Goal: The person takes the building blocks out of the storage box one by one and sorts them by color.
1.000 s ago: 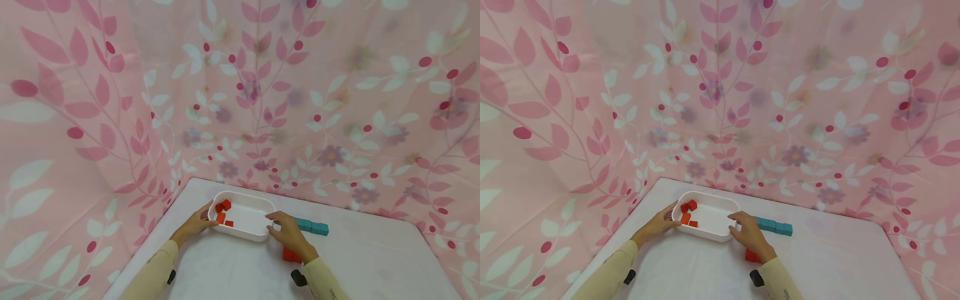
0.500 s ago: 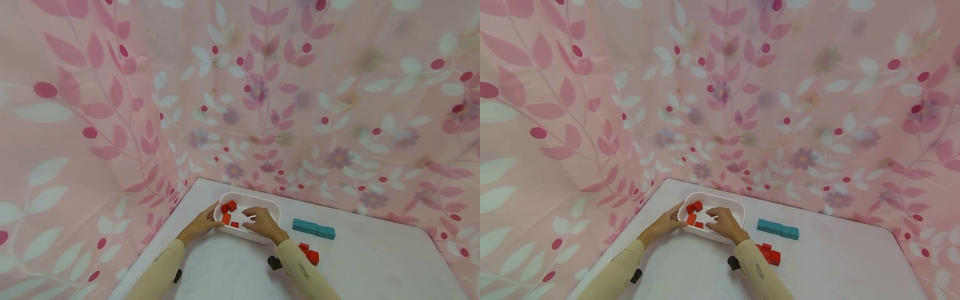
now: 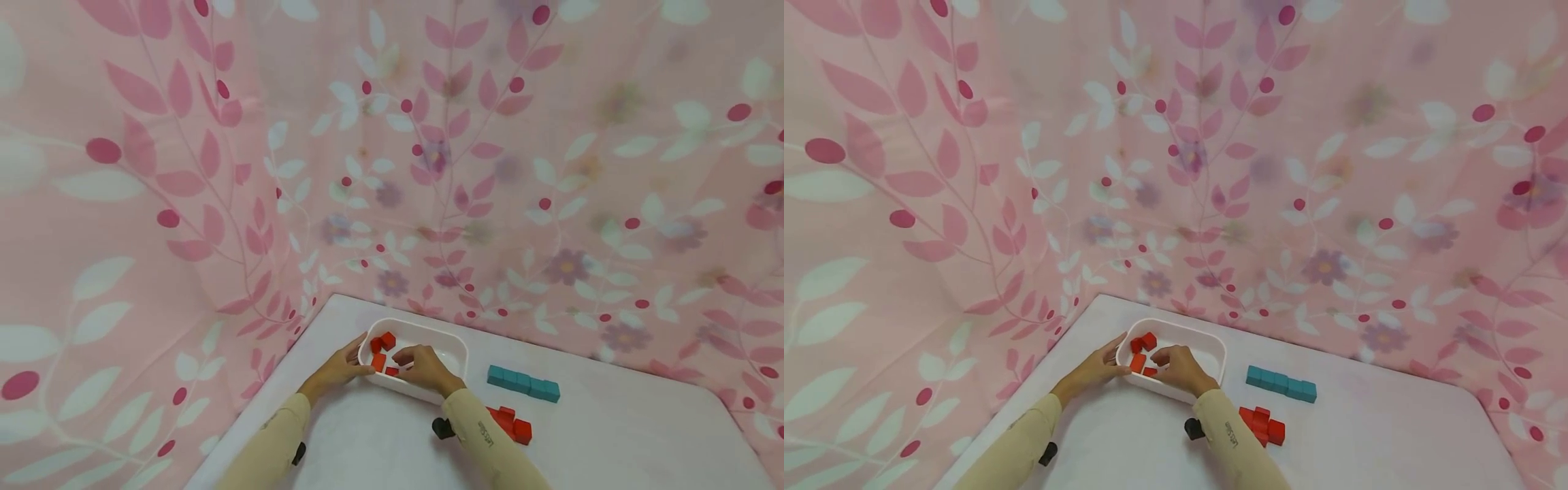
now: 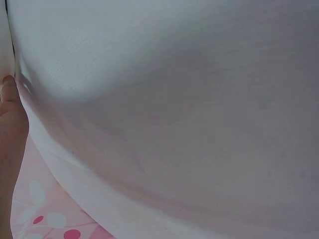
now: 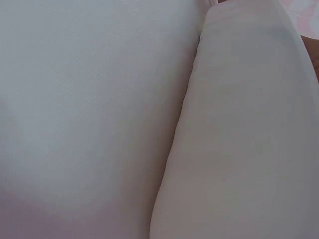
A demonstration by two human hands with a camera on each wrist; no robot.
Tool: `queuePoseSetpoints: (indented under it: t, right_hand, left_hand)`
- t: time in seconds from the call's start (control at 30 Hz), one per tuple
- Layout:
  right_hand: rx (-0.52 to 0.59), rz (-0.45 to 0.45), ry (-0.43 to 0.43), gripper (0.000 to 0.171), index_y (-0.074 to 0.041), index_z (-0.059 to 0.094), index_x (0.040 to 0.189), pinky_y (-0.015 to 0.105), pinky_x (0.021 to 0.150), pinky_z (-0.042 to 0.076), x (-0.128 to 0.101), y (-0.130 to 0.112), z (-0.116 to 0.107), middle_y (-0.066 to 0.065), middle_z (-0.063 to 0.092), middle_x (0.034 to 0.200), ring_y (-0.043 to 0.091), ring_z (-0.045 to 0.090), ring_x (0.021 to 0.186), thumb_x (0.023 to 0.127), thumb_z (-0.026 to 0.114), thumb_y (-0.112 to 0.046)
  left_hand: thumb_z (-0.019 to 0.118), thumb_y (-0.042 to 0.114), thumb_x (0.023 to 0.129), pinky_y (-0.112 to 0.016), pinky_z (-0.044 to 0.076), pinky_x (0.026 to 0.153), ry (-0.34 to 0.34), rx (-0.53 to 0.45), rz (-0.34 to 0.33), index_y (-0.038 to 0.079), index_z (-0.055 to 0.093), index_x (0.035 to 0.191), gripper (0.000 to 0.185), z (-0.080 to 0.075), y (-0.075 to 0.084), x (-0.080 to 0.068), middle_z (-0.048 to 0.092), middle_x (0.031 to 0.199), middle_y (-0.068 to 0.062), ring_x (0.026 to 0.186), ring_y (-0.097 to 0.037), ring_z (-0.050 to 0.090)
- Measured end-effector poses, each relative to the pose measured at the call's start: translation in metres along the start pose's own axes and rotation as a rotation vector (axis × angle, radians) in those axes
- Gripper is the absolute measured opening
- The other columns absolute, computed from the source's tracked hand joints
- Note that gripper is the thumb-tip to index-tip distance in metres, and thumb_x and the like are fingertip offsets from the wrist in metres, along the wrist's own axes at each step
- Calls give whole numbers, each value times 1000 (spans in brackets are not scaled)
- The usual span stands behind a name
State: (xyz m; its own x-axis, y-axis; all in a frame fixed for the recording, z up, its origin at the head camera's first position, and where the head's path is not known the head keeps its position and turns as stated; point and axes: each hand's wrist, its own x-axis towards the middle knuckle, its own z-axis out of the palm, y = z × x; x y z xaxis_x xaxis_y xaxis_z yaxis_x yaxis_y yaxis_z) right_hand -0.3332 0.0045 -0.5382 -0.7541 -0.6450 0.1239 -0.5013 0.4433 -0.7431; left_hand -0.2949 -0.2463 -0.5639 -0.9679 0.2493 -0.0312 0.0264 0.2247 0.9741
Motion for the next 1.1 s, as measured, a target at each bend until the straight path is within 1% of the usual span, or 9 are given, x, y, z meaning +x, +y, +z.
queuePoseSetpoints:
  t: [0.07,0.2,0.3,0.43,0.5,0.63,0.77,0.97,1.1]
  right_hand:
    - [5,22,-15,32,-2,72,113,32,81,57,0,4,1,8,72,103,23,68,93,82,77,-9]
    - [22,41,-31,34,-3,72,113,31,82,57,1,7,3,5,72,99,20,67,90,81,79,-10]
    - [17,47,-28,33,-4,73,111,30,82,56,1,9,3,2,73,97,16,66,87,81,80,-13]
    - [0,26,-13,28,-5,76,107,28,80,56,1,13,4,0,73,95,12,66,85,81,81,-15]
    - [-10,6,-5,27,-5,76,107,26,79,56,0,13,5,0,74,96,12,66,85,82,80,-14]
    - [-1,-14,6,27,-3,75,109,27,80,56,0,10,4,3,73,99,16,67,89,84,77,-12]
    - [30,-12,27,29,-2,73,112,30,83,56,-1,6,2,4,72,100,17,67,93,85,76,-10]
    - [11,-30,56,32,-2,72,114,29,84,56,-3,4,-2,0,71,100,14,65,93,84,78,-13]
    - [-1,-50,81,33,-2,72,113,30,85,56,-8,-1,-11,1,70,101,15,65,95,84,78,-15]
  left_hand:
    - [75,15,87,-40,44,102,-6,-1,-3,17,22,157,88,3,0,0,28,157,-13,138,-35,37]
    - [76,18,87,-42,44,103,-3,10,-13,20,22,157,88,7,1,-1,28,157,-12,138,-35,36]
    - [75,18,87,-41,43,103,-8,-3,-1,18,22,157,88,9,2,0,27,157,-14,139,-36,36]
    - [75,13,87,-41,42,103,-25,-26,32,12,20,157,88,10,2,2,27,157,-18,139,-37,35]
    - [74,12,87,-41,42,104,-23,-21,35,12,21,156,88,9,1,3,28,157,-17,139,-36,35]
    - [74,11,88,-42,40,106,-8,-6,22,14,23,156,86,8,0,3,30,156,-15,139,-34,36]
    - [75,15,87,-42,41,105,-3,13,14,14,22,156,87,6,4,2,30,156,-17,138,-35,36]
    - [75,18,87,-42,41,105,13,41,-23,21,22,157,88,3,3,0,29,157,-12,139,-33,36]
    - [74,16,88,-43,41,104,18,50,-29,20,21,157,87,1,2,-1,28,157,-13,139,-34,35]
